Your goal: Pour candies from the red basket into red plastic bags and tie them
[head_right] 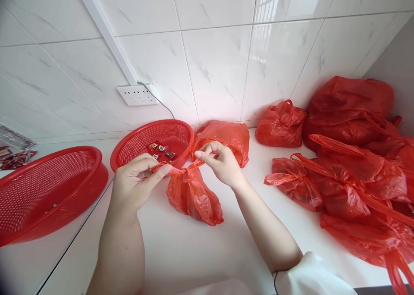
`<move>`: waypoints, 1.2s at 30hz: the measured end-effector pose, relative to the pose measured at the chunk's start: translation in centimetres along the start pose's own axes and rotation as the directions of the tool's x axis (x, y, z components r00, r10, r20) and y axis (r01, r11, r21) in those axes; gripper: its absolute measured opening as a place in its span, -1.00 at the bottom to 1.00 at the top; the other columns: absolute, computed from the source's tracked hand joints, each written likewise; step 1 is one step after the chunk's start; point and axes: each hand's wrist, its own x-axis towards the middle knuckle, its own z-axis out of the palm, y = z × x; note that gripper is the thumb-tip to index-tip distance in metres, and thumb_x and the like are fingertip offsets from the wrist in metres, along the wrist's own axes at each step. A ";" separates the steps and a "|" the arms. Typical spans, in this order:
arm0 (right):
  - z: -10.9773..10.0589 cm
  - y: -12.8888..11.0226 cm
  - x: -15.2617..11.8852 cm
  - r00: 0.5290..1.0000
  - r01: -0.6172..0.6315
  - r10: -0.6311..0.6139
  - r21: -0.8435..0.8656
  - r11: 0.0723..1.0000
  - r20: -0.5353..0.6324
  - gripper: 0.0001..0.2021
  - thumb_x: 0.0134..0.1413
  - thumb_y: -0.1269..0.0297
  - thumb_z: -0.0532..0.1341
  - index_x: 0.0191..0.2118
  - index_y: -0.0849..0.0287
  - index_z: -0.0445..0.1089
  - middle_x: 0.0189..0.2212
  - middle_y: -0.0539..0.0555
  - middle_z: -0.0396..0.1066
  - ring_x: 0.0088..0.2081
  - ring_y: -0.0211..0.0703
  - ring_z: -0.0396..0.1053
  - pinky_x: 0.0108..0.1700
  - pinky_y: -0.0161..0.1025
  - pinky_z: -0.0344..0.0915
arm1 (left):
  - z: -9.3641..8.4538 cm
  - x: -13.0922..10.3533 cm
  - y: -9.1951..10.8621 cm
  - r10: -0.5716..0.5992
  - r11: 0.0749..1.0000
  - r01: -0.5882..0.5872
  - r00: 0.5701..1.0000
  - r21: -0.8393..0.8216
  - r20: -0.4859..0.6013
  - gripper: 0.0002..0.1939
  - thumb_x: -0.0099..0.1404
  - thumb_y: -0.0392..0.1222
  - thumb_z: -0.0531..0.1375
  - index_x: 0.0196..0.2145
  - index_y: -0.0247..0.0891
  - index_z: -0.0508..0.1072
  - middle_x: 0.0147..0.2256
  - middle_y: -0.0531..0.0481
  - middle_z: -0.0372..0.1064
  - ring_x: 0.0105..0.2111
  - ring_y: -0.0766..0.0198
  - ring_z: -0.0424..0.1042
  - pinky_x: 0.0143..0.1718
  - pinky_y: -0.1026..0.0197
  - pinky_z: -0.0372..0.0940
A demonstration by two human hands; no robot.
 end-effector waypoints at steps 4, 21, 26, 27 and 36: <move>-0.2 0.1 0.1 0.992 -0.120 0.115 0.109 0.987 0.055 -0.56 0.08 -0.08 0.28 -0.55 0.17 0.22 -0.56 -0.07 0.19 -0.47 -0.31 0.16 -0.38 -0.30 0.16 | -0.1 0.4 -0.4 -0.077 0.964 0.131 0.970 -0.232 0.229 -0.72 0.30 0.00 0.20 -0.45 -0.24 0.50 -0.46 0.01 0.28 -0.43 0.31 0.29 -0.45 0.29 0.26; -2.4 -0.1 0.7 0.931 -0.352 0.322 0.656 0.668 0.172 -0.77 0.05 0.16 0.34 -0.29 0.13 0.31 -0.64 -0.17 0.06 -0.65 -0.46 -0.14 -0.65 -0.47 -0.18 | -0.2 1.6 -1.9 -0.197 0.927 0.248 0.960 -0.282 0.198 -0.76 0.29 -0.10 0.22 -0.45 -0.26 0.31 -0.50 0.13 0.10 -0.56 0.47 -0.03 -0.55 0.33 -0.09; -5.6 -0.5 0.5 0.941 -0.218 0.265 0.221 0.951 -0.211 -0.54 0.12 -0.22 0.14 -0.17 0.11 0.37 -0.71 -0.13 0.08 -0.68 -0.38 -0.01 -0.64 -0.41 -0.15 | -3.1 2.0 -3.7 -0.273 0.910 0.318 0.942 -0.266 0.195 -0.79 0.26 -0.12 0.23 -0.45 -0.24 0.33 -0.58 0.17 -0.01 -0.60 0.47 -0.08 -0.54 0.32 -0.12; -6.3 -0.4 0.5 0.927 -0.203 0.239 0.150 0.968 -0.290 -0.50 0.12 -0.25 0.11 -0.17 0.12 0.39 -0.71 -0.12 0.08 -0.68 -0.36 0.03 -0.63 -0.40 -0.10 | -3.6 2.1 -4.3 -0.286 0.900 0.332 0.939 -0.281 0.194 -0.80 0.25 -0.12 0.23 -0.45 -0.24 0.33 -0.60 0.18 -0.05 -0.61 0.47 -0.12 -0.54 0.32 -0.13; -7.9 -0.1 0.2 0.860 -0.103 -0.077 -0.319 0.942 -0.505 -0.57 0.16 -0.16 0.13 -0.26 0.15 0.45 -0.69 -0.11 0.06 -0.65 -0.31 0.08 -0.54 -0.31 0.14 | -3.7 2.8 -5.2 -0.330 0.925 0.373 0.878 -0.065 0.347 -0.72 0.28 -0.02 0.19 -0.46 -0.22 0.29 -0.57 0.17 -0.04 -0.57 0.41 -0.05 -0.48 0.31 -0.04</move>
